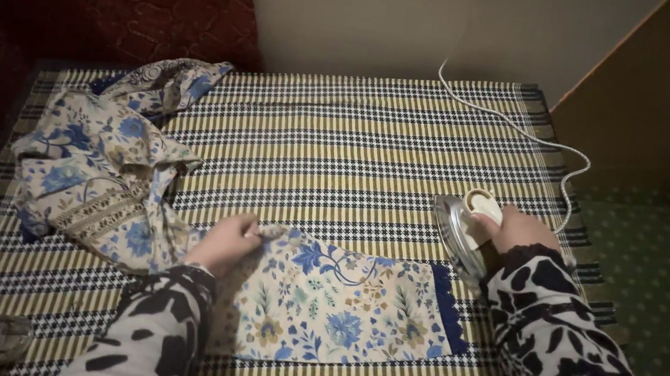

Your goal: Ironing a blue and white floral patterned garment on a checkered surface.

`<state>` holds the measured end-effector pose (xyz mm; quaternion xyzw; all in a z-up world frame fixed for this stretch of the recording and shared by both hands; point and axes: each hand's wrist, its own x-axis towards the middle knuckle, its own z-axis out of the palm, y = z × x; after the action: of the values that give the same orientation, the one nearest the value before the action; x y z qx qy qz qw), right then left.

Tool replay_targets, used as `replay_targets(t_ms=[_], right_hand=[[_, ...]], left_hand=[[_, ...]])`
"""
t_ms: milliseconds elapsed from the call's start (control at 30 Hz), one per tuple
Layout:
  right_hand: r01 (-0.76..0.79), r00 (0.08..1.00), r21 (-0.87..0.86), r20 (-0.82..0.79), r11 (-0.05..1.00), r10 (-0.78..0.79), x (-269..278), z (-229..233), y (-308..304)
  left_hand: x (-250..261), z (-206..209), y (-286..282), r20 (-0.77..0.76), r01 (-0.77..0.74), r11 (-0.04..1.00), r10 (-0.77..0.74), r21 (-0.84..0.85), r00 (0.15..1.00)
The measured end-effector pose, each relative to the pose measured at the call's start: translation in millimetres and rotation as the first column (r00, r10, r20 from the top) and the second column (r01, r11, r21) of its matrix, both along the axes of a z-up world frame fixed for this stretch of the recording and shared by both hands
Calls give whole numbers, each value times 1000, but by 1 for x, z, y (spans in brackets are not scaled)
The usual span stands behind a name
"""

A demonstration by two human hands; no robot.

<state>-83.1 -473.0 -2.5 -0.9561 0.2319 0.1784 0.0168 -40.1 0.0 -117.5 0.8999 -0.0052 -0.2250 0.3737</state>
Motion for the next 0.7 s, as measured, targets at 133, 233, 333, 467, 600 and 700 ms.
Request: replay_targets(t_ms=[133,233,333,467,600,700], right_hand=[[92,990,269,75,959,-116,-30,-44,-39],[307,922,701,-50,644,-385,-64,-56,-51],[416,860,775,-165,476,-483,-92,-72,-63],[402,858,710,-71,578,-509,-109,-70,-46],[247,917,641,86,726,-389,-134,-28,-6],[186,957,663,44,725,-285,-147,-15,12]], left_hand=[[8,1,-2,30,15,999,-14,-45,999],[10,-1,0,54,-51,998,52,-24,997],[14,-18,2,-10,-103,985,102,-135,995],[10,1,-11,-12,-190,980,190,-54,982],[-2,30,-29,83,-163,972,151,169,985],[-25,62,-59,118,-116,874,68,471,991]])
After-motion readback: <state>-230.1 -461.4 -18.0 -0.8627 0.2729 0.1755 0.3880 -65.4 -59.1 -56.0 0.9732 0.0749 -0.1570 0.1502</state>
